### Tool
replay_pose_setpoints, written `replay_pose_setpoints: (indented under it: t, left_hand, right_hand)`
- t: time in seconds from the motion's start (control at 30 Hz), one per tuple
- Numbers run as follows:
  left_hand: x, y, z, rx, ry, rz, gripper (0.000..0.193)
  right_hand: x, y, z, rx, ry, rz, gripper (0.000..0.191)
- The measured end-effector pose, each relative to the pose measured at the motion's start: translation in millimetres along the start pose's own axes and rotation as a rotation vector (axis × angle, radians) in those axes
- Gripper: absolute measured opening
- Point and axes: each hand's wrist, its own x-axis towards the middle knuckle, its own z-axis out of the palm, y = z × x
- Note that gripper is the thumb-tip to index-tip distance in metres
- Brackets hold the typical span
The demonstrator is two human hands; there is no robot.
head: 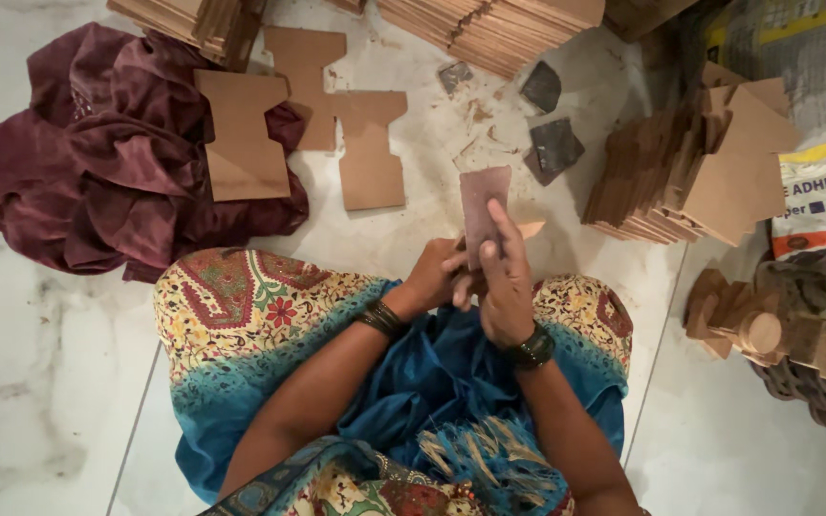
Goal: The person sits on the floor and sands cut cardboard pieces one at a time using a sanding block, rubbing the edges and surfaces of each piece, then setting finished pieces aside and picking up the next piece from the pile.
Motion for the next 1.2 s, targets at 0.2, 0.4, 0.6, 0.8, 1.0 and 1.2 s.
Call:
replay_pose_setpoints:
  t: [0.2, 0.4, 0.6, 0.8, 1.0, 1.2]
  left_hand:
    - [6.3, 1.4, -6.4, -0.411, 0.079, -0.167, 0.019]
    - [3.6, 8.0, -2.0, 0.047, 0.045, 0.145, 0.040]
    - [7.2, 8.3, -6.6, 0.115, 0.087, 0.174, 0.034]
    - [8.6, 5.7, -5.8, 0.127, 0.066, 0.212, 0.033]
    - [10.7, -0.4, -6.9, 0.182, 0.053, 0.162, 0.031]
    - [13.1, 1.7, -9.2, 0.213, 0.155, 0.155, 0.021]
  right_hand:
    - [1.4, -6.1, -1.6, -0.006, 0.048, 0.057, 0.062]
    - [3.9, -11.3, -10.6, 0.072, 0.110, 0.000, 0.063]
    - [5.6, -8.3, -13.8, 0.030, 0.173, -0.018, 0.062]
    - [5.3, -12.4, -17.6, 0.011, 0.178, -0.045, 0.060]
    - [9.2, -15.5, -15.6, 0.012, 0.208, -0.057, 0.063]
    - [8.3, -28.2, -27.1, -0.055, 0.228, -0.197, 0.072]
